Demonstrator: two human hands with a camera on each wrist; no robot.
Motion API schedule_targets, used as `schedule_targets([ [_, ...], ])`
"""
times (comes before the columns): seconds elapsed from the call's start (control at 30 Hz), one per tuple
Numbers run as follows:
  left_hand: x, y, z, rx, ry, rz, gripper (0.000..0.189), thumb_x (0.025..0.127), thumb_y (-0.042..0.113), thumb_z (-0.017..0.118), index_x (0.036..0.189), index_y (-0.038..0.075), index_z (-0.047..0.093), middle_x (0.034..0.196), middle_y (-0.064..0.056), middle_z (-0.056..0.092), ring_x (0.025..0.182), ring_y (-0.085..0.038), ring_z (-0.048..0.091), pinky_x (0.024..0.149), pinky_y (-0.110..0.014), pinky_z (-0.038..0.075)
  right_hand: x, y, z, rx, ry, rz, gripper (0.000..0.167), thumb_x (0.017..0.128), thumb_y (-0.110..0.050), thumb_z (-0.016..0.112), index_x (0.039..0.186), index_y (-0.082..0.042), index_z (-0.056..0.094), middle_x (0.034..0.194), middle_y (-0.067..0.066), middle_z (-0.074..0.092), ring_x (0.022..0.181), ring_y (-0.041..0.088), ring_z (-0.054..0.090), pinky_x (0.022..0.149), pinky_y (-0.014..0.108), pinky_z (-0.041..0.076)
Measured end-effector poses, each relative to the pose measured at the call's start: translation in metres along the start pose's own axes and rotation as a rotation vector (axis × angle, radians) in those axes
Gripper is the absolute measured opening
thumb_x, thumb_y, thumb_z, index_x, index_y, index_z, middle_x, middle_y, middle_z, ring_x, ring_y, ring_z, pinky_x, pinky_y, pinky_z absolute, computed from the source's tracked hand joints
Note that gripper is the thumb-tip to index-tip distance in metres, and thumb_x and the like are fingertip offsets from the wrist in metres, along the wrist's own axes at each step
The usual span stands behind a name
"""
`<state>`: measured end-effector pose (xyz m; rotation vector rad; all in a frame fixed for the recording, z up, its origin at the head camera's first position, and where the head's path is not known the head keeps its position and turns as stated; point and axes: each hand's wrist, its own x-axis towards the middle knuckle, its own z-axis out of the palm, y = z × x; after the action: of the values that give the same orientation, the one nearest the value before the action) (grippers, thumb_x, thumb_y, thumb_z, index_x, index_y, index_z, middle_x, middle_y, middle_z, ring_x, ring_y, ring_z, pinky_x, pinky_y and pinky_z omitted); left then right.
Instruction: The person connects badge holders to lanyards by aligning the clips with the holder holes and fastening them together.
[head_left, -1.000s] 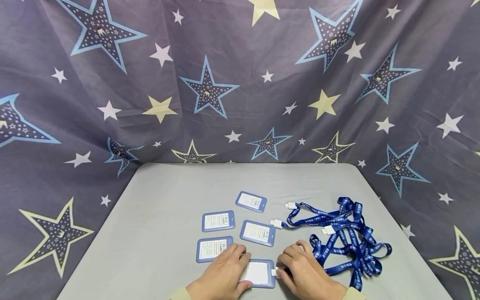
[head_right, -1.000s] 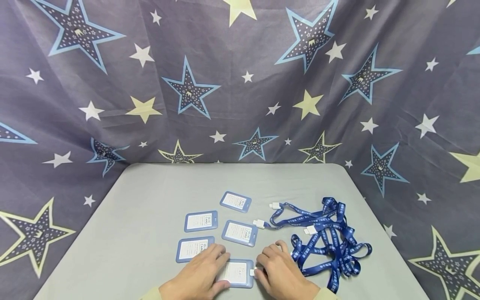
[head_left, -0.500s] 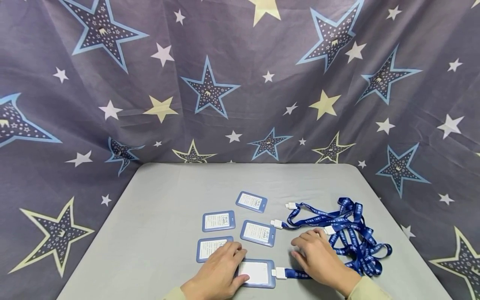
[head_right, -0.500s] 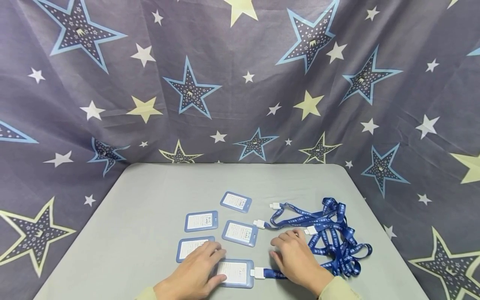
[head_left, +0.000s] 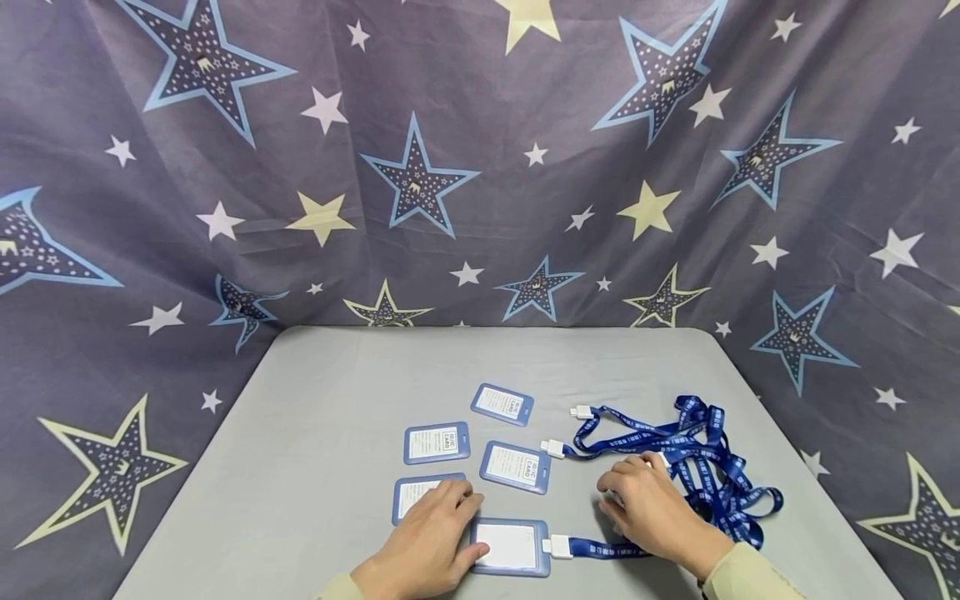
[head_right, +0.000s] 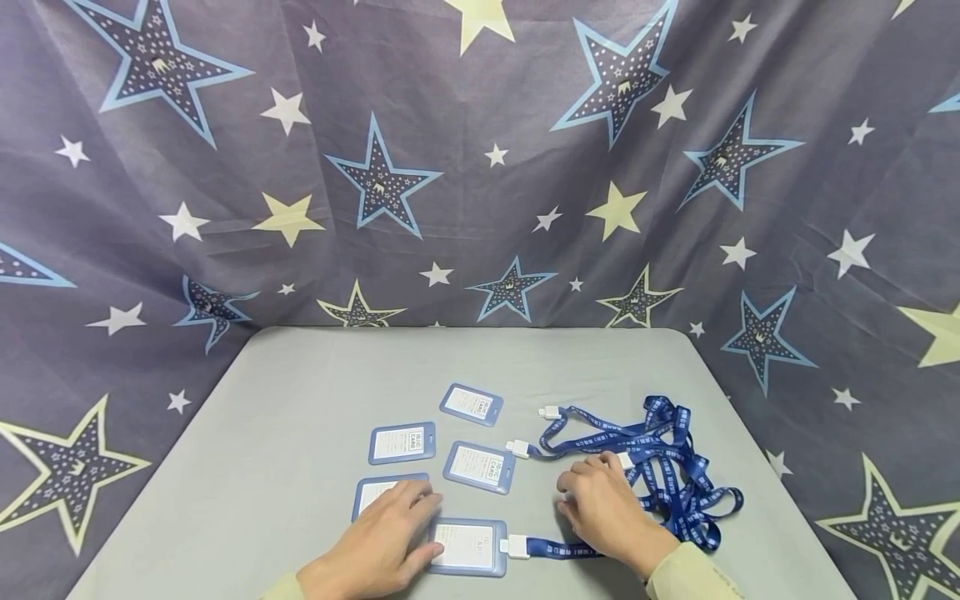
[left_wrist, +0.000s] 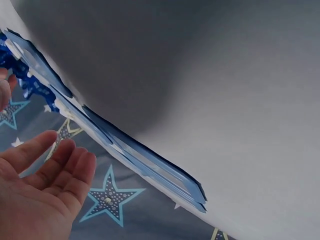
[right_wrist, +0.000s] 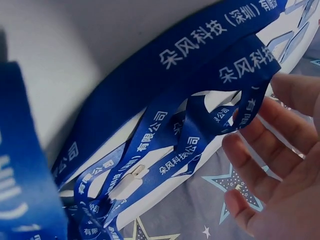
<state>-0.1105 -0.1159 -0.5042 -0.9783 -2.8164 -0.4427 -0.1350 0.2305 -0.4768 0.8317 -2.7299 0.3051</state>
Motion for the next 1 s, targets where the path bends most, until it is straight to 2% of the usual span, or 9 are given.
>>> schedule_targets([
  [0.17,-0.002,-0.003,-0.001,0.004,-0.006,-0.029,0.056,0.095,0.044,0.069,0.135,0.005,0.063,0.135,-0.010,0.058,0.128,-0.026,0.053,0.111,-0.048,0.045,-0.002,0.002,0.001,0.004,-0.011,-0.028,0.019,0.075,-0.016,0.089,0.088,-0.019,0.075,0.086,-0.009,0.068,0.085,0.012,0.058,0.087,0.048,0.043],
  [0.3,-0.003,-0.005,-0.002,0.015,0.002,-0.027,0.056,0.095,0.044,0.069,0.134,0.004,0.063,0.135,-0.011,0.058,0.127,-0.027,0.054,0.110,-0.048,0.046,-0.002,0.000,0.002,-0.001,-0.023,-0.045,0.019,0.075,-0.021,0.089,0.088,-0.018,0.075,0.086,-0.010,0.068,0.085,0.012,0.059,0.088,0.048,0.044],
  [0.43,-0.004,-0.006,-0.003,0.020,0.011,-0.019,0.055,0.095,0.044,0.069,0.134,0.004,0.064,0.134,-0.011,0.059,0.126,-0.027,0.054,0.109,-0.048,0.047,-0.001,-0.001,0.003,-0.008,-0.070,-0.049,0.020,0.072,-0.022,0.090,0.084,-0.019,0.074,0.083,-0.011,0.065,0.083,0.010,0.057,0.090,0.049,0.044],
  [0.77,-0.005,-0.009,-0.005,0.029,0.023,-0.031,0.055,0.094,0.045,0.070,0.133,0.005,0.064,0.130,-0.009,0.060,0.123,-0.025,0.056,0.106,-0.048,0.049,-0.004,0.002,-0.002,-0.029,-0.118,-0.069,0.021,0.063,-0.007,0.080,0.074,-0.020,0.068,0.075,-0.013,0.058,0.078,0.010,0.052,0.089,0.051,0.042],
  [1.0,-0.004,-0.011,-0.007,0.020,-0.003,-0.050,0.056,0.095,0.045,0.068,0.134,0.005,0.063,0.131,-0.009,0.060,0.124,-0.026,0.056,0.107,-0.048,0.048,-0.006,0.005,-0.003,-0.048,-0.148,-0.068,0.020,0.066,-0.006,0.080,0.072,-0.020,0.067,0.075,-0.011,0.058,0.081,0.015,0.056,0.091,0.058,0.042],
])
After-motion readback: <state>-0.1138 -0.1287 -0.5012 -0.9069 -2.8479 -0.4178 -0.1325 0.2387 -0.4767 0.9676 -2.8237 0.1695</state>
